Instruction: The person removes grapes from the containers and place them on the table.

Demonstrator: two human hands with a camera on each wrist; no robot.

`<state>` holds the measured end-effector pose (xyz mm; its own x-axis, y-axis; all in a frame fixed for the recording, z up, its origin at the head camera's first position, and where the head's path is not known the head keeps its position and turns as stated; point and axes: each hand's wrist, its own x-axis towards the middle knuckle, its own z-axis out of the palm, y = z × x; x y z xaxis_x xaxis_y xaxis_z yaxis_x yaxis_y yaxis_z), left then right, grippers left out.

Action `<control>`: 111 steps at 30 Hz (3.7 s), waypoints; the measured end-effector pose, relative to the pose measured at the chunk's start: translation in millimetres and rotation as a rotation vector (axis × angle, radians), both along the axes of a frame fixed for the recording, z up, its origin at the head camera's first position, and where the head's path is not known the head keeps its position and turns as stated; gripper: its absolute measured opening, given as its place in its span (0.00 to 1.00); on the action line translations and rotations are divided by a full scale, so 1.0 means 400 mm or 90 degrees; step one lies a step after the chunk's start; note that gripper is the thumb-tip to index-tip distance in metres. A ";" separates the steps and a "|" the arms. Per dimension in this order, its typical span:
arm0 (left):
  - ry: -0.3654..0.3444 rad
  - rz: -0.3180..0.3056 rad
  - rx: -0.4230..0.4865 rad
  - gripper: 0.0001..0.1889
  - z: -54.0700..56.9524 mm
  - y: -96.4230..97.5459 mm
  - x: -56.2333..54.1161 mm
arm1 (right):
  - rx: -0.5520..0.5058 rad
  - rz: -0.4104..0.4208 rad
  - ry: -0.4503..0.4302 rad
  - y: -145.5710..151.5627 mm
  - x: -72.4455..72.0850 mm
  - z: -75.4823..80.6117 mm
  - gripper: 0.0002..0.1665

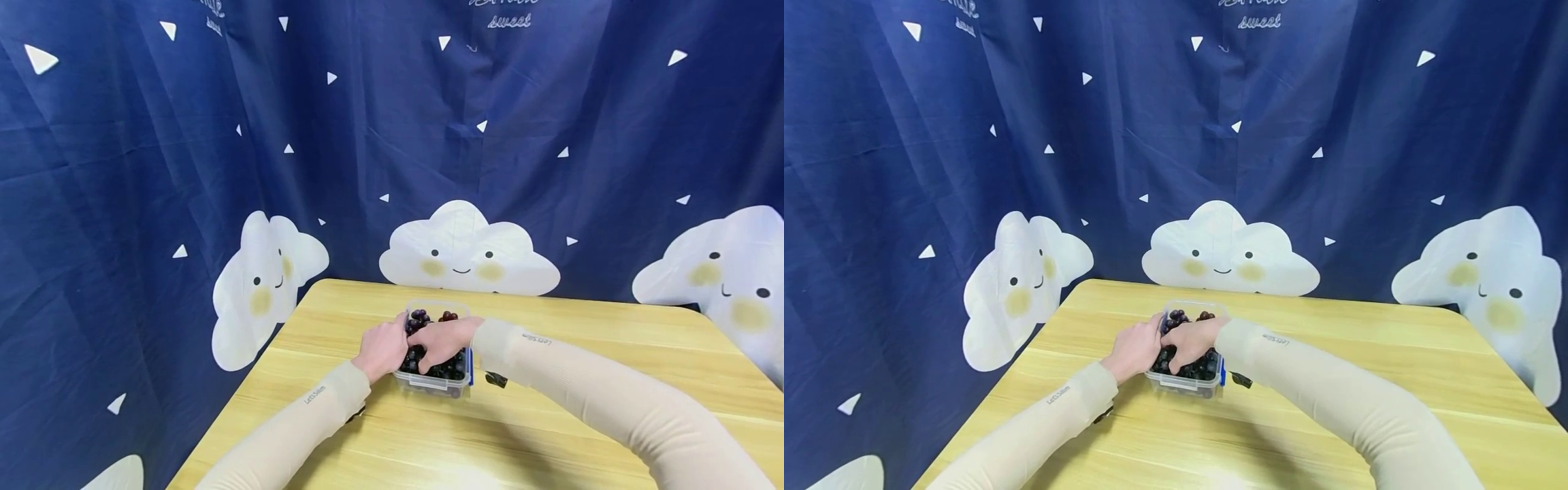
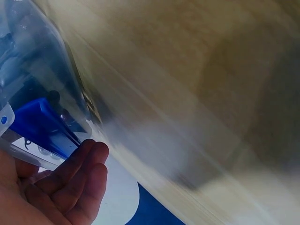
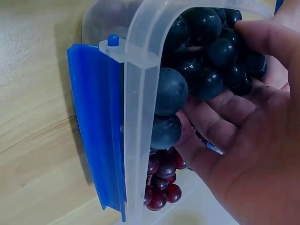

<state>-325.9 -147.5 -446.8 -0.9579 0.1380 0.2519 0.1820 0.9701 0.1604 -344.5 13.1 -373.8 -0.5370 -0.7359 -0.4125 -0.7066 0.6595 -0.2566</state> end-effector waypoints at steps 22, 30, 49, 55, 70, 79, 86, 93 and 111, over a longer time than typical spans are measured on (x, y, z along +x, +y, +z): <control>-0.004 0.001 -0.017 0.25 0.004 -0.006 -0.001 | -0.091 -0.029 -0.074 0.020 0.001 -0.004 0.31; -0.004 -0.005 0.034 0.25 0.002 -0.012 -0.004 | -0.130 -0.026 -0.117 0.033 -0.008 -0.006 0.27; 0.005 0.008 0.070 0.23 -0.006 -0.020 -0.004 | -0.219 -0.072 -0.134 0.062 -0.002 -0.018 0.30; 0.019 0.014 0.073 0.23 -0.005 -0.025 -0.005 | -0.264 -0.088 -0.107 0.068 0.013 -0.017 0.32; 0.023 0.010 0.090 0.23 -0.037 -0.011 0.012 | -0.373 -0.046 -0.058 0.110 0.050 -0.059 0.29; 0.019 0.004 0.078 0.25 -0.013 -0.021 0.005 | -0.425 -0.047 -0.074 0.115 0.042 -0.022 0.31; 0.011 0.020 0.057 0.27 0.001 -0.024 0.002 | -0.465 -0.091 -0.148 0.125 0.043 -0.001 0.33; -0.015 0.032 0.055 0.28 0.001 -0.014 0.006 | -0.504 -0.116 -0.173 0.148 0.049 0.007 0.33; -0.043 0.042 0.057 0.30 -0.001 -0.009 -0.003 | -0.534 -0.182 -0.108 0.207 0.045 0.063 0.34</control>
<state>-327.1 -151.2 -447.0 -0.9792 0.0534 0.1956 0.1036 0.9611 0.2561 -326.3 96.0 -348.6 -0.7261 -0.6788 0.1097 -0.4536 0.3530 -0.8183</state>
